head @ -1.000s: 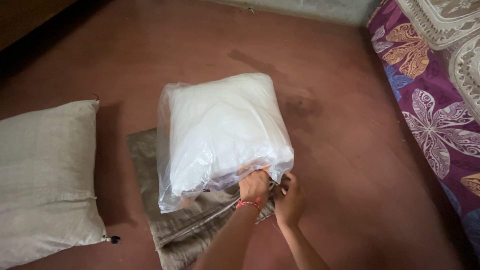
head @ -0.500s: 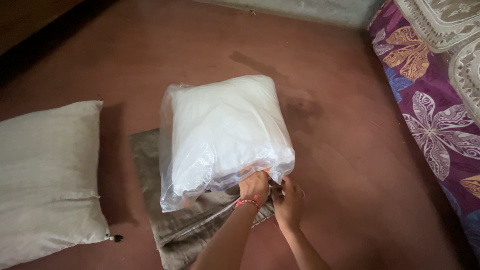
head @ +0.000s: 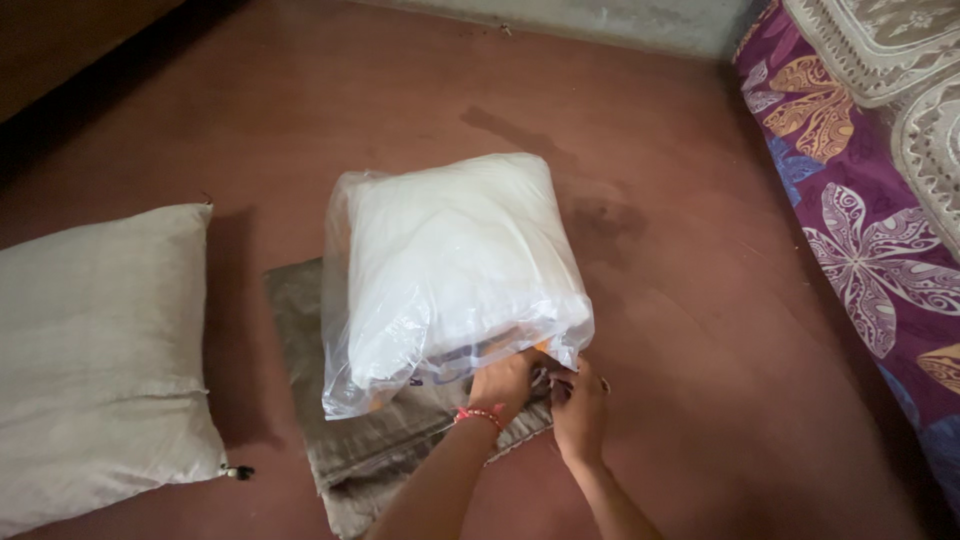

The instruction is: The person unzips a decorative pillow cover and removes a white pillow insert. They then place a new pillow insert, still inside a clear plastic packaging bag, into the cover and zip it closed.

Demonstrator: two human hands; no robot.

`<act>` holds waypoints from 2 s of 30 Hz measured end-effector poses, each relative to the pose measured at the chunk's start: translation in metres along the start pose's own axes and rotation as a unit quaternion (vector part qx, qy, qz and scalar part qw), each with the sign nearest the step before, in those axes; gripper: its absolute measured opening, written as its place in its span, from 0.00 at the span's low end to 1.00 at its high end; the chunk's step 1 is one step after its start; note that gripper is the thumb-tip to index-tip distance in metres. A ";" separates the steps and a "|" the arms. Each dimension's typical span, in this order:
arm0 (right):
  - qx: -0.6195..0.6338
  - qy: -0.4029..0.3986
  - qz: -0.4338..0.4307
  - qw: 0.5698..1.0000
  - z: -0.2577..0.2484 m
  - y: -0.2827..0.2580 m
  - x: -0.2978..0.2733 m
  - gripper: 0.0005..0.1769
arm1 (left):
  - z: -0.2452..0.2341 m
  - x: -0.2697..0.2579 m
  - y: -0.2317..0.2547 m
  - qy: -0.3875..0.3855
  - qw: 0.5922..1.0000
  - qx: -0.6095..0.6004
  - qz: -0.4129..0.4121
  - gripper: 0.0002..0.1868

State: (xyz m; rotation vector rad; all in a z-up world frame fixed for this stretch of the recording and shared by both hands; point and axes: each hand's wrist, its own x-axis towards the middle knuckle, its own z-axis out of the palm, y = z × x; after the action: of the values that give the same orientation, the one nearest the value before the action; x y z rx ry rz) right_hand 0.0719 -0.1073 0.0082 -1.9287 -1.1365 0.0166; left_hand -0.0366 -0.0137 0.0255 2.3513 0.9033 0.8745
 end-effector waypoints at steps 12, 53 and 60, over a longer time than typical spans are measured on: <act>-0.059 -0.046 0.027 0.997 -0.001 0.020 0.013 0.28 | 0.033 0.002 0.025 -0.035 0.972 0.144 -0.181 0.31; -0.038 -0.019 0.040 0.998 0.011 0.024 0.019 0.21 | 0.008 -0.024 0.003 -0.024 0.950 0.062 -0.305 0.09; -0.073 -0.018 -0.019 0.997 0.002 0.011 0.016 0.19 | 0.011 -0.047 0.004 0.064 0.982 0.155 -0.085 0.11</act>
State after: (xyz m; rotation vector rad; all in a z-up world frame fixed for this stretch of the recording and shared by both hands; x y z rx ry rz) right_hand 0.0876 -0.0968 0.0058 -2.0426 -1.2270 -0.0536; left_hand -0.0547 -0.0516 0.0023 2.4474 1.3587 0.8756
